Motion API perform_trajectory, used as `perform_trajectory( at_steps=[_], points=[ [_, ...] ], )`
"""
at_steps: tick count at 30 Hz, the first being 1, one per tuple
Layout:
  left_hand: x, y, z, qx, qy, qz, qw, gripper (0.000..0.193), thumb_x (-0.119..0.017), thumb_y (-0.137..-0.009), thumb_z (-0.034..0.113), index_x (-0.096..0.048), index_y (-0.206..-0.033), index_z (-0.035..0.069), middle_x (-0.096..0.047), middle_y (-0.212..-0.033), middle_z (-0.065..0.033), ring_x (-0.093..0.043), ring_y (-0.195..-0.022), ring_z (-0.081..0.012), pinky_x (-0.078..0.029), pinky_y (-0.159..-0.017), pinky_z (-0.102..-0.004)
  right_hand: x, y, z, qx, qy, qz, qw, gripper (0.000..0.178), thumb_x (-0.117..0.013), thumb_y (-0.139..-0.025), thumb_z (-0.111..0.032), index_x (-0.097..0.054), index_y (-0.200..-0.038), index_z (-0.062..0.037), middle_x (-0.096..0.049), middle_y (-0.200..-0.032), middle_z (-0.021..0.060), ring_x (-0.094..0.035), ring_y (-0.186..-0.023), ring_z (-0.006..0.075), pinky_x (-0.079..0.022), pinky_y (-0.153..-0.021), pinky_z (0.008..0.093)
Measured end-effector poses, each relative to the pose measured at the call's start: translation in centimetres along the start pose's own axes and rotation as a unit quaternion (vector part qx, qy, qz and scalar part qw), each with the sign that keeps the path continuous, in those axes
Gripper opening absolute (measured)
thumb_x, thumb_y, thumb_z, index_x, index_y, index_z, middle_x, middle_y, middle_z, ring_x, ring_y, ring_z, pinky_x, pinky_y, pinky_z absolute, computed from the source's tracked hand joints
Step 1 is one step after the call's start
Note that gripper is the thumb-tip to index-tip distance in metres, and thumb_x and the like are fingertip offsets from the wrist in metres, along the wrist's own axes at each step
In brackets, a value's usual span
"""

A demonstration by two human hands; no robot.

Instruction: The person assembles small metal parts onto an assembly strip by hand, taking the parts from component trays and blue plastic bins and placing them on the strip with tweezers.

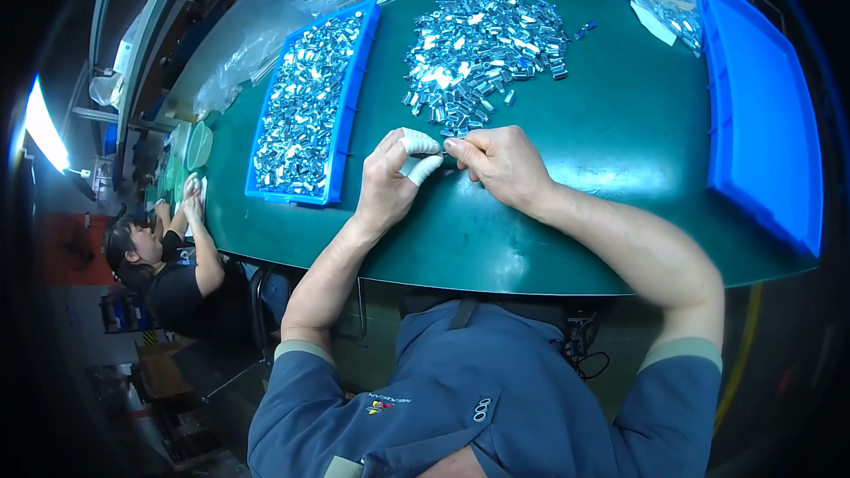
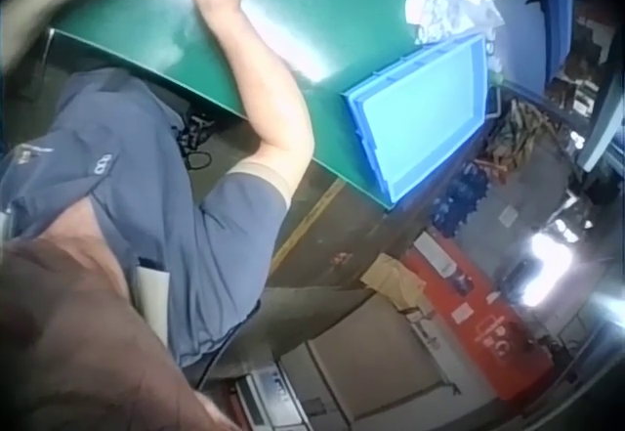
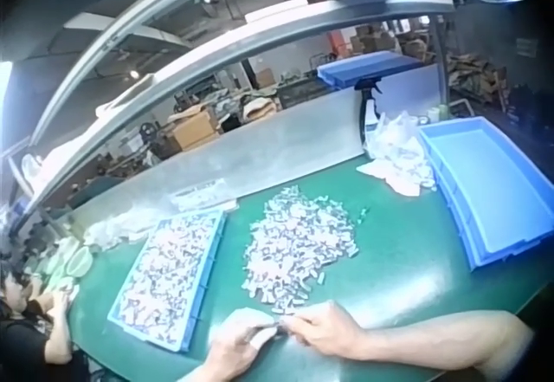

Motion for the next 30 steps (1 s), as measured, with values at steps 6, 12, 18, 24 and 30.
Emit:
perform_trajectory(
  at_steps=[6, 12, 18, 24, 30],
  points=[
    [2.7, -0.4, -1.3, -0.013, -0.066, -0.003, 0.998, 0.019, -0.08, -0.081, 0.0, -0.068, -0.096, 0.004, -0.07, -0.093, -0.0095, -0.068, -0.088, -0.0261, -0.054, -0.076, -0.0364, 0.4, 0.0, 0.1, -0.006, -0.02, 0.019, 1.0, 0.041, -0.062, -0.101, -0.033, -0.073, -0.077, -0.0024, -0.065, -0.059, 0.0053, -0.06, -0.053, 0.0119, -0.046, -0.051, 0.0322],
    [12.1, -1.5, -9.7, 0.049, -0.207, 0.072, 0.975, 0.015, -0.077, -0.086, 0.002, -0.07, -0.099, 0.003, -0.071, -0.092, -0.0093, -0.07, -0.083, -0.0207, -0.055, -0.076, -0.0326, -0.6, 0.3, -0.3, 0.025, -0.003, -0.055, 0.998, 0.038, -0.065, -0.099, -0.033, -0.073, -0.077, -0.0034, -0.066, -0.06, 0.0077, -0.062, -0.053, 0.0147, -0.047, -0.053, 0.0334],
    [14.1, -3.6, -13.5, 0.072, -0.342, 0.067, 0.934, 0.02, -0.078, -0.086, 0.007, -0.071, -0.104, 0.005, -0.071, -0.1, -0.0121, -0.07, -0.093, -0.0281, -0.055, -0.082, -0.0388, -3.1, 1.3, -2.1, 0.206, 0.116, -0.121, 0.964, 0.038, -0.065, -0.093, -0.036, -0.067, -0.071, -0.006, -0.066, -0.069, 0.0169, -0.065, -0.069, 0.0399, -0.047, -0.062, 0.0506],
    [-2.3, -10.6, -3.2, -0.065, -0.189, -0.1, 0.975, 0.033, -0.078, -0.087, 0.018, -0.07, -0.117, 0.009, -0.068, -0.12, -0.0137, -0.064, -0.114, -0.0343, -0.052, -0.098, -0.0426, -3.4, 2.4, -2.3, 0.252, 0.149, -0.133, 0.947, 0.036, -0.065, -0.093, -0.036, -0.068, -0.073, -0.0057, -0.067, -0.073, 0.0163, -0.067, -0.071, 0.0383, -0.051, -0.066, 0.0516],
    [-14.4, -18.5, 1.6, -0.166, -0.108, -0.172, 0.965, 0.044, -0.075, -0.09, 0.028, -0.066, -0.127, 0.006, -0.065, -0.129, -0.0146, -0.061, -0.119, -0.0365, -0.05, -0.099, -0.0445, -3.9, 2.6, -3.3, 0.282, 0.168, -0.143, 0.934, 0.036, -0.065, -0.093, -0.034, -0.07, -0.074, -0.0039, -0.069, -0.073, 0.0176, -0.068, -0.071, 0.039, -0.054, -0.067, 0.0506]
  ],
)
Point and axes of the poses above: each hand's wrist, its own y-axis away from the middle knuckle, its own x-axis out of the back of the hand, z = x × y, the point moved 8 cm from there along -y, towards the middle knuckle
